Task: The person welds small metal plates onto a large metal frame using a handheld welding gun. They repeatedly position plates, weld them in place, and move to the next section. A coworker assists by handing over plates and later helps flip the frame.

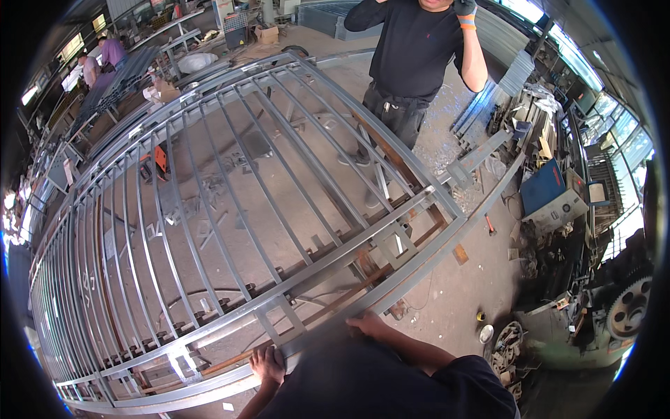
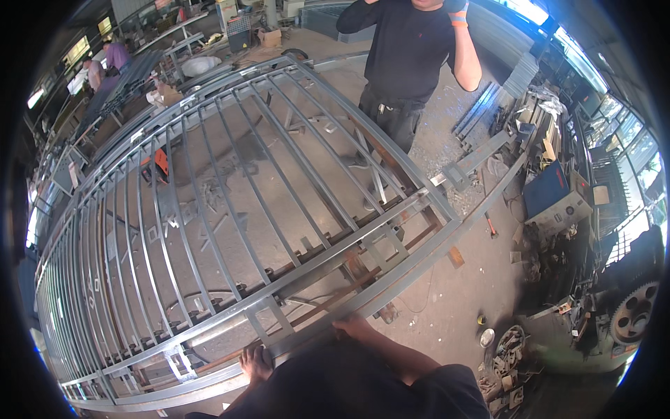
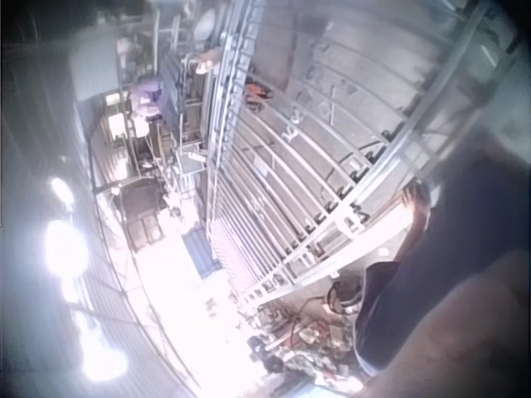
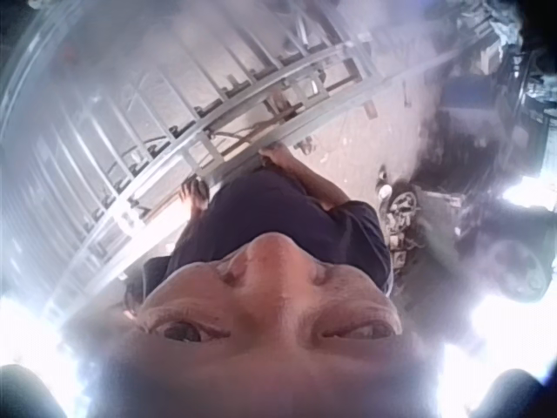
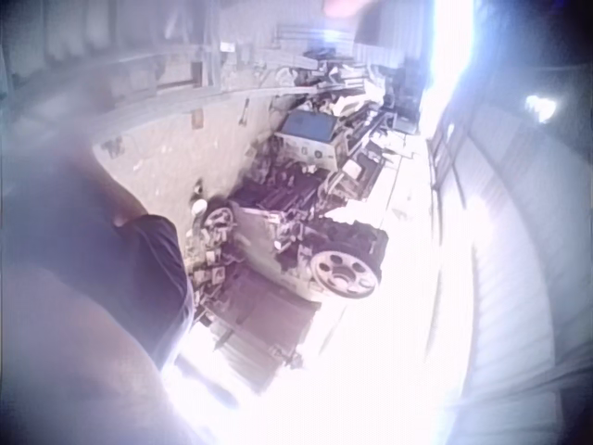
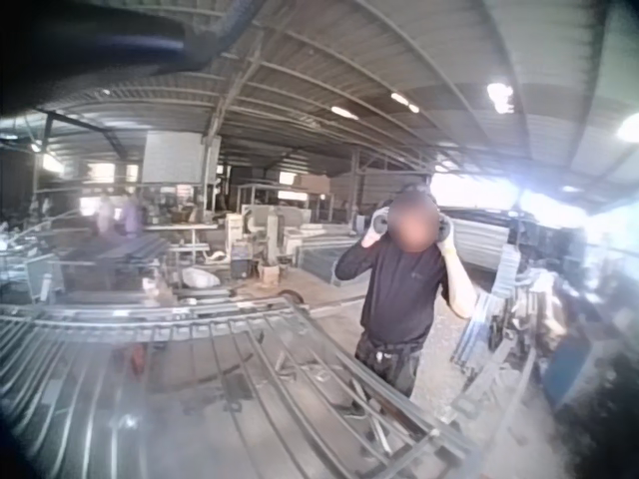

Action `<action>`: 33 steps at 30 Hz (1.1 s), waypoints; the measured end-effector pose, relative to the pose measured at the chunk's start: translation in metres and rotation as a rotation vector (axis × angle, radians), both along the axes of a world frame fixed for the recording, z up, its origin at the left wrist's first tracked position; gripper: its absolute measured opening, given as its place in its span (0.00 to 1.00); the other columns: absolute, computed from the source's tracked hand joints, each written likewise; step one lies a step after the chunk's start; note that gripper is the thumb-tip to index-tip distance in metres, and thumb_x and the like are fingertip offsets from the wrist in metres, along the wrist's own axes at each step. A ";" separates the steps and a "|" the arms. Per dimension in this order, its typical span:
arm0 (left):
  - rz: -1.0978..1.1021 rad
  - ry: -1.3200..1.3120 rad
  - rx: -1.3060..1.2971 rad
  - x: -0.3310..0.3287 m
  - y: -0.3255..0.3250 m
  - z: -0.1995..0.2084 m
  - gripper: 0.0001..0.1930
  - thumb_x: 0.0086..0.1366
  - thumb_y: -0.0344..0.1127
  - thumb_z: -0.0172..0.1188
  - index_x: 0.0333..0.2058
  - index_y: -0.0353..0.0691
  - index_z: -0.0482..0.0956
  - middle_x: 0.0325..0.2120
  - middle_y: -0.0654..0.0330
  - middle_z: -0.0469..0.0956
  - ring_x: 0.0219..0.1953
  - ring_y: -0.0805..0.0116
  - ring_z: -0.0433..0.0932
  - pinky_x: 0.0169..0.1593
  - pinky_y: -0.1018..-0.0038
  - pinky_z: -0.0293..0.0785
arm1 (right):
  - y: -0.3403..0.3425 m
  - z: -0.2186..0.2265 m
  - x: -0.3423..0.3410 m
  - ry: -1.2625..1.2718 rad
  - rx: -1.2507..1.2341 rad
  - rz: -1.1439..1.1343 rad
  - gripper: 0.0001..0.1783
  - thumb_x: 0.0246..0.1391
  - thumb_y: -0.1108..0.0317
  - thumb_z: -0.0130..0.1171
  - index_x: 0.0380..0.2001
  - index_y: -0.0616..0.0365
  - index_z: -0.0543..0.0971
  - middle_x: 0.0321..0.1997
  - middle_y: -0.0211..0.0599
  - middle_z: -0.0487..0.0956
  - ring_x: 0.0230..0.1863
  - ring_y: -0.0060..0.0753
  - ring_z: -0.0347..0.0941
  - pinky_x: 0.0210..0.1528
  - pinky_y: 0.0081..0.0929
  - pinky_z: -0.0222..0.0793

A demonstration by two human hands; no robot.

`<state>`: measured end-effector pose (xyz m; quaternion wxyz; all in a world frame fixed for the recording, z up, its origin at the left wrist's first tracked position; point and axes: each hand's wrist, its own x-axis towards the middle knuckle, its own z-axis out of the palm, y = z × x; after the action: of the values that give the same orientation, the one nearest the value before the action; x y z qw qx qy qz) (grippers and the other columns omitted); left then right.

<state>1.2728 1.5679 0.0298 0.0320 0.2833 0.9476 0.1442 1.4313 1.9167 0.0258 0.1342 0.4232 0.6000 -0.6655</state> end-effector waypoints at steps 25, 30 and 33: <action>0.012 -0.017 -0.049 -0.001 0.002 0.004 0.16 0.66 0.47 0.58 0.47 0.46 0.82 0.45 0.53 0.78 0.56 0.49 0.72 0.62 0.51 0.64 | 0.000 0.020 -0.005 -0.043 -0.027 -0.046 0.18 0.59 0.59 0.68 0.29 0.67 0.84 0.26 0.42 0.85 0.23 0.33 0.82 0.28 0.30 0.78; 0.073 -0.233 -0.139 0.000 0.003 0.013 0.19 0.65 0.51 0.58 0.49 0.51 0.81 0.51 0.56 0.76 0.61 0.53 0.69 0.67 0.51 0.58 | -0.006 0.002 0.003 0.011 0.022 -0.079 0.18 0.61 0.58 0.66 0.30 0.67 0.84 0.27 0.42 0.85 0.24 0.34 0.82 0.30 0.29 0.77; 0.049 -0.154 -0.091 -0.003 0.000 0.011 0.16 0.63 0.53 0.59 0.43 0.52 0.82 0.49 0.59 0.78 0.58 0.53 0.72 0.63 0.50 0.62 | -0.004 0.009 -0.004 0.032 -0.084 -0.106 0.18 0.61 0.60 0.66 0.31 0.68 0.83 0.27 0.43 0.85 0.25 0.34 0.82 0.30 0.30 0.77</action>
<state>1.2697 1.5679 0.0412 0.1139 0.2465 0.9545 0.1230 1.4278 1.9125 0.0350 0.1070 0.4377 0.5503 -0.7029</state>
